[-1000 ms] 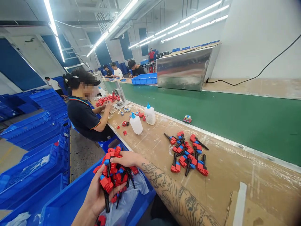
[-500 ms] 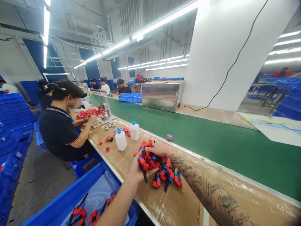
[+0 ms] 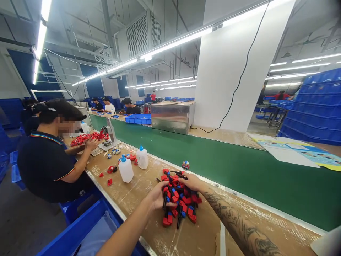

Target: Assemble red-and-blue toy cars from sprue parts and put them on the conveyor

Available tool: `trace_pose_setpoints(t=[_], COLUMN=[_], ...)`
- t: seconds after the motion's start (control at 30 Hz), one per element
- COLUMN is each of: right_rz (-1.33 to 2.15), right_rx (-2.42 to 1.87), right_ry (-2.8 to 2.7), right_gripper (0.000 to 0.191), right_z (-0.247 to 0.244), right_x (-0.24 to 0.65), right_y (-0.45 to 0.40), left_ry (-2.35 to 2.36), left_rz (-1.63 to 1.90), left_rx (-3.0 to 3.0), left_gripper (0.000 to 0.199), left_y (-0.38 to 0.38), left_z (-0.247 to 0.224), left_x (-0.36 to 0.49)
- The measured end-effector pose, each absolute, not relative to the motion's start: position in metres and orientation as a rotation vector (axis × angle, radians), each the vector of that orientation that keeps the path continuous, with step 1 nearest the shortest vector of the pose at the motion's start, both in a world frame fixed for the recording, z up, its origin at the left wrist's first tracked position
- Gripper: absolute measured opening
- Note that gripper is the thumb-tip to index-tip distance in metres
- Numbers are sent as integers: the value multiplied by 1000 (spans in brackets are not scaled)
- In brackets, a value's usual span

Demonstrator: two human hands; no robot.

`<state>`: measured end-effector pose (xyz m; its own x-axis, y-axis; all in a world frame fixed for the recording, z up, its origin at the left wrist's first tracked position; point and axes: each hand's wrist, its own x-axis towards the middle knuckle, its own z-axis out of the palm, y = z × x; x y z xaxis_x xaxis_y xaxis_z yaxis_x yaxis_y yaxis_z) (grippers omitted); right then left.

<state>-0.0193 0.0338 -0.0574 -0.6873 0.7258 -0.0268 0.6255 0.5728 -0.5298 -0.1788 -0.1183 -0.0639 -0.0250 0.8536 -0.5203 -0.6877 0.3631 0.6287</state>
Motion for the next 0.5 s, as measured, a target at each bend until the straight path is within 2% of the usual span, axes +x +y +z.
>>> trace_pose_setpoints(t=[0.17,0.3,0.43,0.5], right_rz=[690,613,580,550], right_rx=[-999,-913,-838,-933], right_ry=[-2535,-2514,-2601,-2677], right_gripper=[34,43,51,57], right_z=[-68,-68,-61,-63], right_x=[-2,26,67,89], right_y=[29,22,1,-16], left_ry=[1121,1392,1911,2084], left_rz=[1452,1568,1432,1275], left_rx=[339,670,1224,1371], left_gripper=[60,68,64,68], left_y=[-140,-157,-182,-194], left_z=[-61,-82,-112,-122], left_x=[-172,-167,-173,-175])
